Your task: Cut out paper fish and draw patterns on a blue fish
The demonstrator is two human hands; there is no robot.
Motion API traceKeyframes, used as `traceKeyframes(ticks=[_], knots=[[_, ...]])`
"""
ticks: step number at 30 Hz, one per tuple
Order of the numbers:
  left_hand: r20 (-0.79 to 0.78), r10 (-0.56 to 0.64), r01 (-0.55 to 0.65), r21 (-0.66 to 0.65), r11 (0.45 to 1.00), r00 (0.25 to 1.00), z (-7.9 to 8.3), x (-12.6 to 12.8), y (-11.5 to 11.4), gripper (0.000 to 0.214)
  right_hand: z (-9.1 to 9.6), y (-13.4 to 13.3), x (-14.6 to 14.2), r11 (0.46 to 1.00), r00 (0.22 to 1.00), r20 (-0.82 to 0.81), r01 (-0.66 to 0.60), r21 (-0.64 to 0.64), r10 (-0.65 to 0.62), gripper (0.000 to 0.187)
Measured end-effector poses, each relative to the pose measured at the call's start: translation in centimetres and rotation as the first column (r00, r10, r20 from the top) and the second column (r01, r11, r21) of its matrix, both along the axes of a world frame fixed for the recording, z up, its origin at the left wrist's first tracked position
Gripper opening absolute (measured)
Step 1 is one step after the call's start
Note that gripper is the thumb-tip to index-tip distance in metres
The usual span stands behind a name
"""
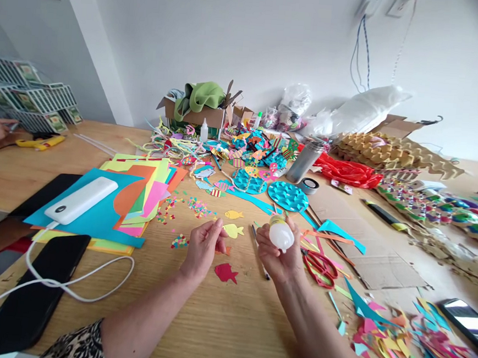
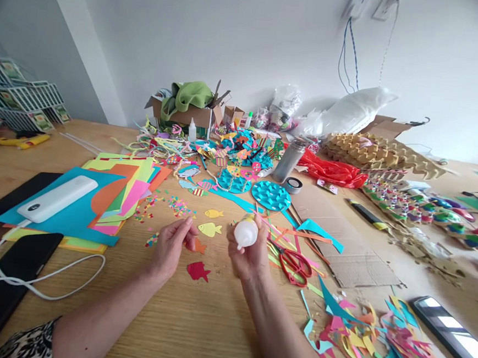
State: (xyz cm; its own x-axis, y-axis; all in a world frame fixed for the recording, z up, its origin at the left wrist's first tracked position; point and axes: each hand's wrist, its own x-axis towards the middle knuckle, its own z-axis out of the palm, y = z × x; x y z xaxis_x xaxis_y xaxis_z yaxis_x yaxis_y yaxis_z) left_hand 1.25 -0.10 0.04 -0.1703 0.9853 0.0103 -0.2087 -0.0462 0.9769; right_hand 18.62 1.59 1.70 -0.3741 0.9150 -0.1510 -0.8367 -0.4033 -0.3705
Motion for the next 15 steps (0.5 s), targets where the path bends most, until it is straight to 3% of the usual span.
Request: traceKeyframes(ticks=[3,6,11,15], knots=[[0.004,0.005,-0.005,-0.021,1.000,1.000,0.0,-0.1,0.1,0.049,2.9,-2.3,-2.6,1.000,0.996,0.085,0.005,0.016,-0.007,0.034],[0.015,0.001,-0.001,-0.027,1.000,1.000,-0.1,-0.1,0.2,0.049,4.1,-2.9,-4.3,0.998,0.986,0.153,0.062,0.026,-0.066,0.039],[-0.007,0.046,-0.046,0.015,0.999,0.999,-0.4,-0.3,0.4,0.045,1.7,-0.4,-3.9,0.932,0.860,0.366,0.355,0.071,-0.356,0.035],[-0.043,0.058,-0.055,0.048,0.997,0.997,-0.3,-0.5,0.6,0.044,-0.5,0.8,-2.8,0.902,0.794,0.435,0.412,0.130,-0.426,0.029]])
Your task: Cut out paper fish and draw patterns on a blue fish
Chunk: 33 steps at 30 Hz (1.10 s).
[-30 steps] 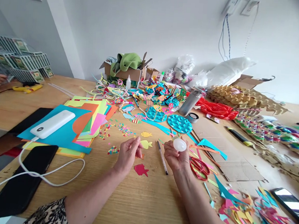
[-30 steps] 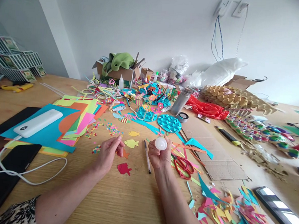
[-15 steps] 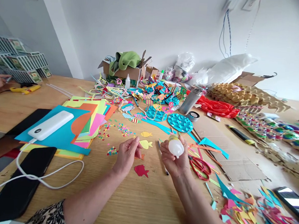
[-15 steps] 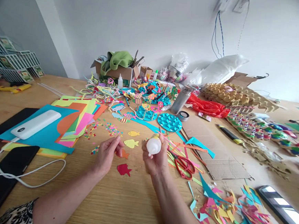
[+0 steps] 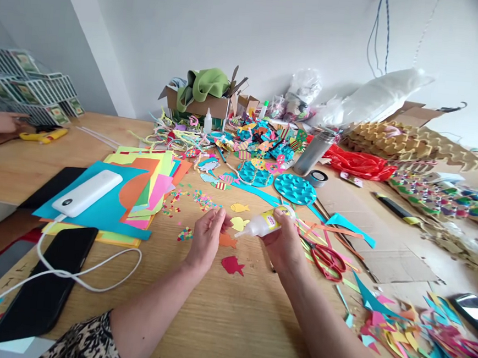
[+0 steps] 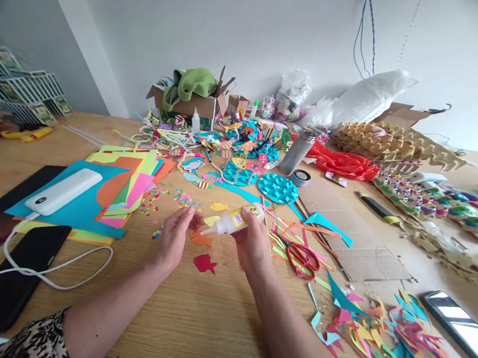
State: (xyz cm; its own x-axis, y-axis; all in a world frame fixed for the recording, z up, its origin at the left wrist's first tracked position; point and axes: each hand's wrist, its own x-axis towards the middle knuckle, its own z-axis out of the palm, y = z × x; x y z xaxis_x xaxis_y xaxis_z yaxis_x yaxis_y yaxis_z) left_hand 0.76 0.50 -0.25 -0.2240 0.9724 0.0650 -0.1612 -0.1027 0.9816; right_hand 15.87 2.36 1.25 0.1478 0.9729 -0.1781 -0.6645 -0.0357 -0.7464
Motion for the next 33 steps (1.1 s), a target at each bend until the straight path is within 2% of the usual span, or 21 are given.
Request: traceKeyframes(ticks=[3,7,10,13,15,16,17,18,21,23,26,33], knots=[[0.004,-0.148,0.148,-0.035,0.988,0.989,0.1,0.1,0.0,0.043,-0.6,-0.1,0.0,0.999,0.999,-0.009,-0.038,0.013,0.038,0.027],[-0.004,-0.331,0.331,-0.056,0.942,0.943,-0.1,0.4,-0.3,0.033,-0.6,-0.4,-0.4,0.984,0.985,0.003,-0.173,-0.036,0.173,0.023],[-0.057,-0.367,0.363,-0.062,0.930,0.928,-0.3,0.6,-0.5,0.027,-0.2,-0.4,-0.2,0.966,0.968,-0.064,-0.248,-0.079,0.243,0.021],[-0.054,-0.368,0.363,-0.079,0.928,0.928,-0.2,0.7,-0.5,0.030,0.5,0.0,0.1,0.958,0.964,-0.162,-0.235,-0.164,0.209,0.016],[0.050,-0.332,0.335,-0.097,0.937,0.942,0.1,0.5,-0.3,0.037,1.2,0.6,0.2,0.962,0.969,-0.205,-0.183,-0.201,0.141,0.023],[0.153,-0.313,0.331,-0.112,0.937,0.937,0.3,0.4,-0.1,0.041,1.7,0.8,0.1,0.967,0.970,-0.215,-0.157,-0.200,0.113,0.029],[0.285,-0.296,0.342,-0.127,0.931,0.912,0.5,0.3,0.0,0.045,2.3,1.1,0.0,0.974,0.972,-0.215,-0.136,-0.182,0.095,0.034],[0.435,-0.285,0.375,-0.135,0.917,0.854,0.6,0.1,0.1,0.048,2.9,1.3,-0.3,0.980,0.974,-0.206,-0.123,-0.154,0.089,0.039],[0.740,-0.240,0.465,-0.110,0.878,0.628,1.0,-0.3,0.4,0.048,4.9,1.4,-1.8,0.994,0.982,-0.159,-0.108,-0.032,0.101,0.047],[0.808,-0.217,0.489,-0.099,0.867,0.547,1.1,-0.4,0.3,0.050,5.9,1.1,-3.1,0.991,0.984,-0.127,-0.118,0.060,0.125,0.049],[0.838,-0.212,0.523,-0.099,0.847,0.503,1.1,-0.3,0.1,0.056,6.4,0.5,-4.7,0.974,0.979,-0.086,-0.169,0.149,0.183,0.049],[0.917,-0.157,0.557,-0.081,0.826,0.366,1.7,0.1,-0.4,0.056,5.2,0.5,-5.7,0.963,0.960,-0.125,-0.233,0.133,0.249,0.042]])
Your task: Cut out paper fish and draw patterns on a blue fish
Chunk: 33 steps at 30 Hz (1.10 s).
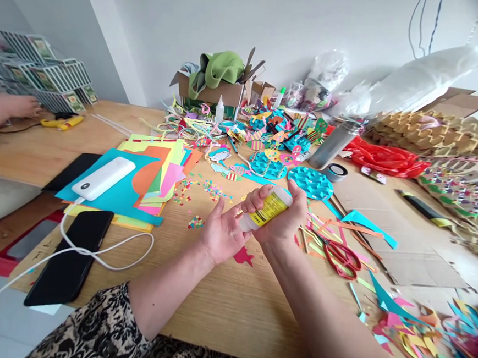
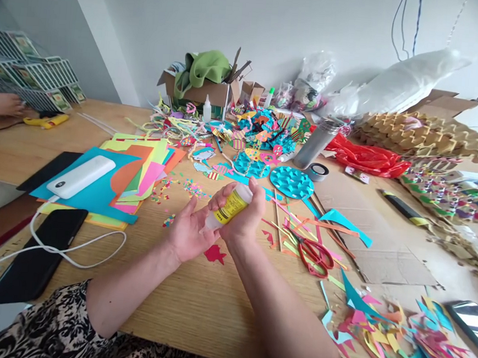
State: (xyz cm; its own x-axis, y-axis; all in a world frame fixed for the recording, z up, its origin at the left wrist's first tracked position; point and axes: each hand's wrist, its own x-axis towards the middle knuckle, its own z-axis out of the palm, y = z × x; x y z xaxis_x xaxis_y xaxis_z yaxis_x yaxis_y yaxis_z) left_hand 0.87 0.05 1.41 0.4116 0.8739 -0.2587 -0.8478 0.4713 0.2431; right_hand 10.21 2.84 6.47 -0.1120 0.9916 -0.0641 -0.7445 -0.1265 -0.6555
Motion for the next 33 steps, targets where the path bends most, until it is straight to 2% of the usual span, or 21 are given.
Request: traceKeyframes(ticks=[5,22,30,33], knots=[[0.006,-0.005,0.005,-0.046,0.999,1.000,-0.1,0.0,0.1,0.057,-0.3,0.4,0.2,0.999,0.999,-0.045,-0.018,-0.033,0.017,0.042],[-0.019,0.019,-0.020,-0.084,0.996,1.000,0.2,0.1,0.2,0.054,-1.2,1.1,0.5,0.995,0.994,-0.097,-0.062,-0.079,0.054,0.040],[-0.014,-0.001,0.000,-0.066,0.998,1.000,0.3,0.1,0.0,0.054,-1.1,1.1,0.7,0.994,0.993,-0.101,-0.070,-0.089,0.061,0.045],[-0.087,-0.002,0.002,0.000,1.000,0.996,-0.1,0.2,0.2,0.051,-1.0,1.4,0.7,0.987,0.995,-0.075,-0.074,-0.140,0.064,0.050]])
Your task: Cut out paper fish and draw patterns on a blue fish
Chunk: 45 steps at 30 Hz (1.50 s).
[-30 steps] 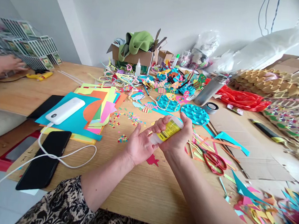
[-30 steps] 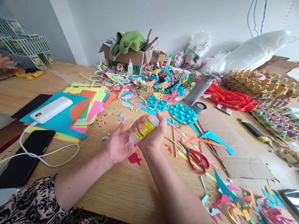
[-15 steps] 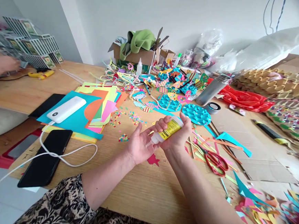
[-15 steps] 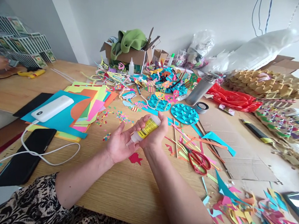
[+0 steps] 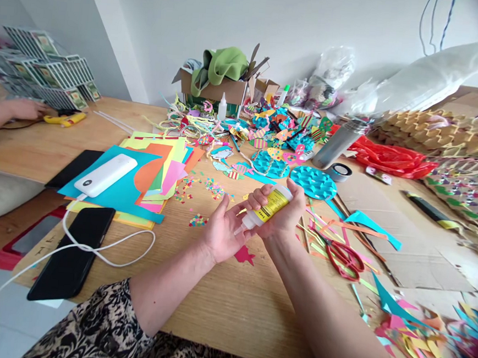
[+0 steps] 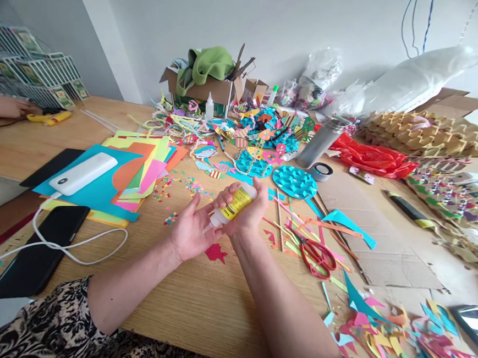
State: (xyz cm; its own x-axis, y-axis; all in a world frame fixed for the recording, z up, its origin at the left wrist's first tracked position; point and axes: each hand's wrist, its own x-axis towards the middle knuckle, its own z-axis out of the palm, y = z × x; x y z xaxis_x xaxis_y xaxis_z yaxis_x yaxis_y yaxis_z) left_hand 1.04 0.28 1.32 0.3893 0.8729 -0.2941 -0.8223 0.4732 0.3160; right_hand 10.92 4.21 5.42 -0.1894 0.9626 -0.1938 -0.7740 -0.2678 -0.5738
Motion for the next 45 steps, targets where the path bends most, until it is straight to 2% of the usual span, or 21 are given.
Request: traceKeyframes(ticks=[3,6,8,11,15,18,20,22,24,26,28,31,32,34,36,38,39,41,45], knots=[[-0.238,0.084,-0.040,0.186,0.982,0.968,-0.6,0.0,0.3,0.040,0.0,0.4,-0.1,0.995,0.998,0.066,-0.009,-0.095,0.015,0.055],[-0.504,0.244,-0.051,0.366,0.929,0.828,-1.1,-0.4,0.7,0.042,0.0,0.6,-0.4,0.989,0.993,0.118,-0.002,-0.150,0.020,0.056],[-0.586,0.289,-0.037,0.404,0.914,0.757,-1.3,-0.7,0.9,0.046,0.0,0.5,-0.4,0.989,0.988,0.155,0.005,-0.145,0.018,0.056],[-0.605,0.307,-0.035,0.418,0.908,0.735,-1.0,-0.9,1.0,0.047,0.0,0.3,-0.4,0.993,0.967,0.255,0.050,-0.109,-0.020,0.057],[-0.614,0.268,0.030,0.430,0.902,0.742,-0.3,-0.8,0.7,0.030,-0.4,-0.1,-0.3,0.993,0.924,0.379,0.078,-0.084,-0.041,0.057],[-0.573,0.152,0.085,0.365,0.927,0.805,0.1,-0.9,0.4,0.027,-0.6,-0.4,0.0,0.999,0.886,0.464,0.021,-0.037,-0.001,0.055],[-0.484,0.048,0.113,0.298,0.948,0.874,0.1,-1.2,0.3,0.033,-0.2,-0.8,0.8,0.995,0.831,0.552,0.014,0.095,-0.064,0.048],[-0.379,0.023,0.076,0.245,0.966,0.925,-0.1,-1.5,0.4,0.033,0.4,-1.4,2.3,0.964,0.756,0.625,0.032,0.264,-0.196,0.040],[-0.313,0.019,0.048,0.206,0.977,0.949,-0.2,-1.7,0.5,0.030,1.0,-2.1,4.8,0.930,0.683,0.672,0.030,0.366,-0.287,0.037],[-0.272,0.020,0.025,0.163,0.986,0.962,-0.4,-1.8,0.7,0.027,1.4,-2.9,8.0,0.912,0.584,0.745,-0.021,0.410,-0.322,0.035],[-0.242,0.018,0.011,0.118,0.993,0.970,-0.4,-1.8,0.8,0.026,1.4,-3.5,11.4,0.901,0.454,0.806,-0.014,0.434,-0.381,0.034],[-0.224,0.007,0.014,0.090,0.996,0.975,-0.4,-1.6,0.8,0.025,0.3,-4.1,16.2,0.913,0.186,0.901,-0.042,0.405,-0.391,0.030],[-0.223,0.005,0.016,0.092,0.996,0.975,-0.4,-1.6,0.8,0.026,-0.2,-4.2,17.4,0.929,0.060,0.931,-0.069,0.362,-0.359,0.028],[-0.221,0.012,0.010,0.100,0.995,0.975,-0.4,-1.6,0.8,0.025,-1.6,-4.2,19.3,0.954,-0.247,0.923,-0.126,0.272,-0.295,0.022],[-0.215,0.021,0.001,0.103,0.995,0.976,-0.4,-1.6,0.8,0.024,-3.0,-4.2,20.3,0.970,-0.538,0.810,-0.186,0.154,-0.232,0.019],[-0.207,0.024,-0.004,0.096,0.995,0.978,-0.4,-1.6,0.7,0.022,-4.2,-4.3,20.7,0.977,-0.718,0.672,-0.211,0.040,-0.183,0.017],[-0.203,0.025,-0.007,0.091,0.996,0.979,-0.4,-1.5,0.7,0.022,-4.7,-4.4,20.8,0.976,-0.768,0.619,-0.215,-0.007,-0.165,0.018],[-0.193,0.025,-0.011,0.074,0.997,0.981,-0.3,-1.5,0.7,0.022,-5.5,-4.5,20.8,0.973,-0.821,0.553,-0.217,-0.073,-0.142,0.019],[-0.168,0.026,-0.017,0.054,0.998,0.985,-0.2,-1.4,0.7,0.018,-5.6,-4.7,20.9,0.971,-0.864,0.492,-0.197,-0.133,-0.108,0.016]])
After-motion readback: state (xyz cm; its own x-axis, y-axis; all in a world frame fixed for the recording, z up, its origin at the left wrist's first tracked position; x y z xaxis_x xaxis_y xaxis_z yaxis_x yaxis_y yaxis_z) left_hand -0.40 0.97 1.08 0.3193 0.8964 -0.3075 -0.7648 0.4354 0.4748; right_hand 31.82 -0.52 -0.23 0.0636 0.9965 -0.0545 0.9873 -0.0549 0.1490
